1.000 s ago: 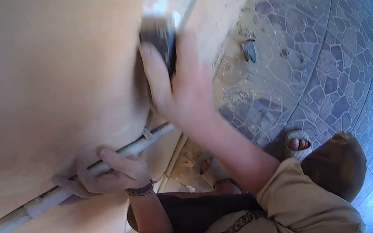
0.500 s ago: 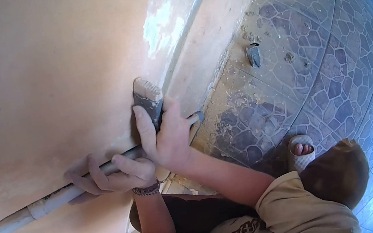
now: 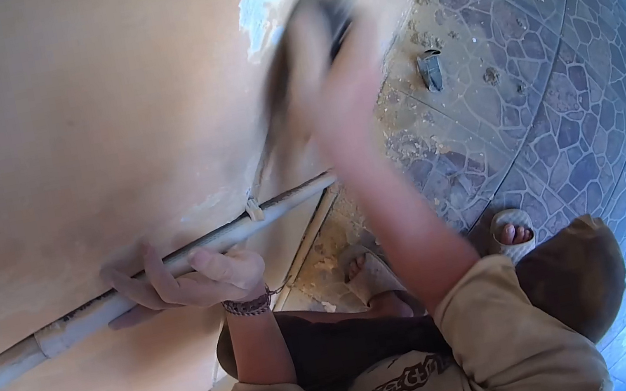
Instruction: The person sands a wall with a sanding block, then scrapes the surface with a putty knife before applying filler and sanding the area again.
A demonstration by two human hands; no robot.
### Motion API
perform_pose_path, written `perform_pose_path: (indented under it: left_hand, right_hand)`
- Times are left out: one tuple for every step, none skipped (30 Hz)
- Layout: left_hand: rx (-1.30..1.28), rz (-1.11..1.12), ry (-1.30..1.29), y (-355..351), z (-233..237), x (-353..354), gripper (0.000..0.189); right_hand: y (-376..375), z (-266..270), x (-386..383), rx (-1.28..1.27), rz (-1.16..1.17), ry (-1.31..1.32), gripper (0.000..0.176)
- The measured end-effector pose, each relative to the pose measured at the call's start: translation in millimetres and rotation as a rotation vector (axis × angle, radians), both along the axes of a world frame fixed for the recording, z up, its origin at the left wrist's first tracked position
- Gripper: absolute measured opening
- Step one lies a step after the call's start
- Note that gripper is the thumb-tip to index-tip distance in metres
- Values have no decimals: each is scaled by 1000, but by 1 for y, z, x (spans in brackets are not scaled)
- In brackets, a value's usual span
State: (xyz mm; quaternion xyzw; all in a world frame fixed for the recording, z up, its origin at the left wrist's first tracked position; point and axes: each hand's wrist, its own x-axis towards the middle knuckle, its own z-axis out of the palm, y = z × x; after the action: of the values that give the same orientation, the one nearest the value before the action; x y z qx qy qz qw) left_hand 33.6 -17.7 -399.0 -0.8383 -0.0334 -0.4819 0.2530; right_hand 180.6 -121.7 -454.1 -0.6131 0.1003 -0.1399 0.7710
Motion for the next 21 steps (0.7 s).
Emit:
perform_pose_path:
  left_hand:
    - [-2,14,6,1,-2,-1,42]
    - [-6,32,21,2,-4,-6,42]
    - [-7,44,43,3,-2,-10,43]
    - [-13,37,56,1,-1,-10,43]
    - [-13,26,57,-1,-1,-8,43]
    - [-18,6,68,-2,-1,-3,44]
    - [-7,1,41,-2,-1,1,42]
    - [2,7,20,-3,-2,3,41]
    - [14,15,2,-5,-1,2,40]
    - [15,4,19,-5,1,-1,40]
    - [17,-10,18,-4,1,1,40]
    - [17,-16,9,-3,-1,2,40]
    - [16,-25,8,-3,-3,0,41]
    - [15,-37,12,-3,-4,-1,41]
    - [19,-60,12,-2,-3,1,42]
    - [9,-53,19,-1,-2,2,44]
    - [-1,-53,30,-2,-3,1,46]
    - [-21,-48,55,-2,-5,-1,48]
    - [-1,-28,80,1,-5,-3,49]
    - [21,8,105,6,-4,-8,50]
    - [24,2,123,6,-2,-13,50]
  right_hand:
    - [-12,-9,40,-35,-43,147,44]
    - [-26,-1,62,-6,3,208,49]
    - [-21,-1,48,-73,-26,177,47]
    - [-9,2,28,-135,-58,126,45]
    - [11,6,-13,-82,-23,111,43]
    - [25,9,-49,-35,5,106,42]
    - [27,10,-59,28,47,113,41]
    - [28,9,-70,89,100,126,40]
    - [28,8,-78,154,155,143,39]
    - [23,2,-60,96,88,77,38]
    - [16,-3,-29,38,19,-7,38]
    - [11,-1,-17,44,24,5,38]
    - [4,2,-11,46,34,31,39]
    - [-2,6,-7,47,41,62,39]
    - [-7,12,-2,55,36,89,39]
    - [-7,18,7,67,29,90,40]
    - [18,17,-36,69,23,18,41]
    - [35,14,-72,67,12,-50,41]
    - [37,11,-80,56,47,-53,41]
    - [38,7,-89,44,83,-57,41]
    - [28,4,-71,32,148,4,42]
